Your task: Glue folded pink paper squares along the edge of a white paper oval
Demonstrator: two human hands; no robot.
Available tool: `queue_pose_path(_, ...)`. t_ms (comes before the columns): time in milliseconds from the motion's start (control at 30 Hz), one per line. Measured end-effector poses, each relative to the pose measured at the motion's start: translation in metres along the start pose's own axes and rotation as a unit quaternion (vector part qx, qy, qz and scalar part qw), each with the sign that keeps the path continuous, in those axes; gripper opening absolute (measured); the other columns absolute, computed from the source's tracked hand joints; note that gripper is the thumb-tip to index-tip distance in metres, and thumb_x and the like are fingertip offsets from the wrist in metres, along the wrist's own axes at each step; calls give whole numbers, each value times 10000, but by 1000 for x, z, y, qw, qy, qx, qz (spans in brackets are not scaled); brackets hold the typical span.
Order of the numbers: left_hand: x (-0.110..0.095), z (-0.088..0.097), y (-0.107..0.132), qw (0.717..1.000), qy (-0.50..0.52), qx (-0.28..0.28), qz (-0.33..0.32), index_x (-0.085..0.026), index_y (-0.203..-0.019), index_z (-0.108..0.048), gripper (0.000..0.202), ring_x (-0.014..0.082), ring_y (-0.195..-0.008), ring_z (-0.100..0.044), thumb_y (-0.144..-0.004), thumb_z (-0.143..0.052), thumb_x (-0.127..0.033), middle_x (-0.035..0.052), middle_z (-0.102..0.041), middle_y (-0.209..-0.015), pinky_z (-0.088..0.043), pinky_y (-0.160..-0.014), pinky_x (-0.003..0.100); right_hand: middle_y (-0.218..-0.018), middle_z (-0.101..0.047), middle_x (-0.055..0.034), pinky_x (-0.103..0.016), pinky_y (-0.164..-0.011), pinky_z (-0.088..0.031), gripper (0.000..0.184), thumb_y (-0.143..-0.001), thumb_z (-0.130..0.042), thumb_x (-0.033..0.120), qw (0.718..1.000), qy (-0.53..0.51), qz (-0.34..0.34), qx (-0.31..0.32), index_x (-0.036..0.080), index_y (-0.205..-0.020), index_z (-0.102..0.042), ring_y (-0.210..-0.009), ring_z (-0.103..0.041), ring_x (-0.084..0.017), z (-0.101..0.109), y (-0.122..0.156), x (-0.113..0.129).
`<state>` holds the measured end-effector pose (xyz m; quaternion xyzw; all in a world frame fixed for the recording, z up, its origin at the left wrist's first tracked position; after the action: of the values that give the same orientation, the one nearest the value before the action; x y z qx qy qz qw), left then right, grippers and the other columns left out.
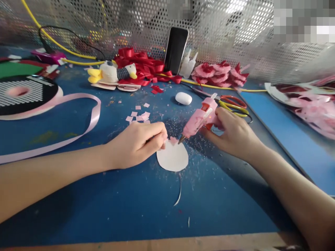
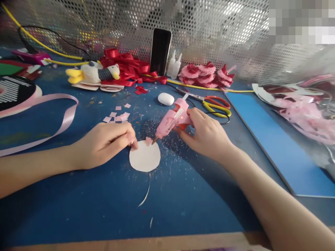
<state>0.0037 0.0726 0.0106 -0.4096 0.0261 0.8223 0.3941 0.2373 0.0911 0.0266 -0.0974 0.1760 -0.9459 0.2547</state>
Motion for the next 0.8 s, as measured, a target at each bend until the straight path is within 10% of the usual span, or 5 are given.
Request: queue_pose_path(800,-11,-7,4,987,-130,-4,-99,-193,-854,-577,258,157,-704,-626,-1020,-383,-228,12,-670,-767,-418,-670,279,-728,-407,21,-307,-590,-318,305,-895,-595,320,1000,13,16,-2,251,-819,-309,-623,-397,-152,-5,0,0)
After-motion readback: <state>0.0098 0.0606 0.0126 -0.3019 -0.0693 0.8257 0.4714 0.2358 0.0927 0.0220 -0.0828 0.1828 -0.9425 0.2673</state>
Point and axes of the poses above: each hand's wrist, its own y-axis away from the middle knuckle, its own z-axis out of the back of the hand, x = y × z, the point moved 6 cm from there along -y, towards the middle knuckle
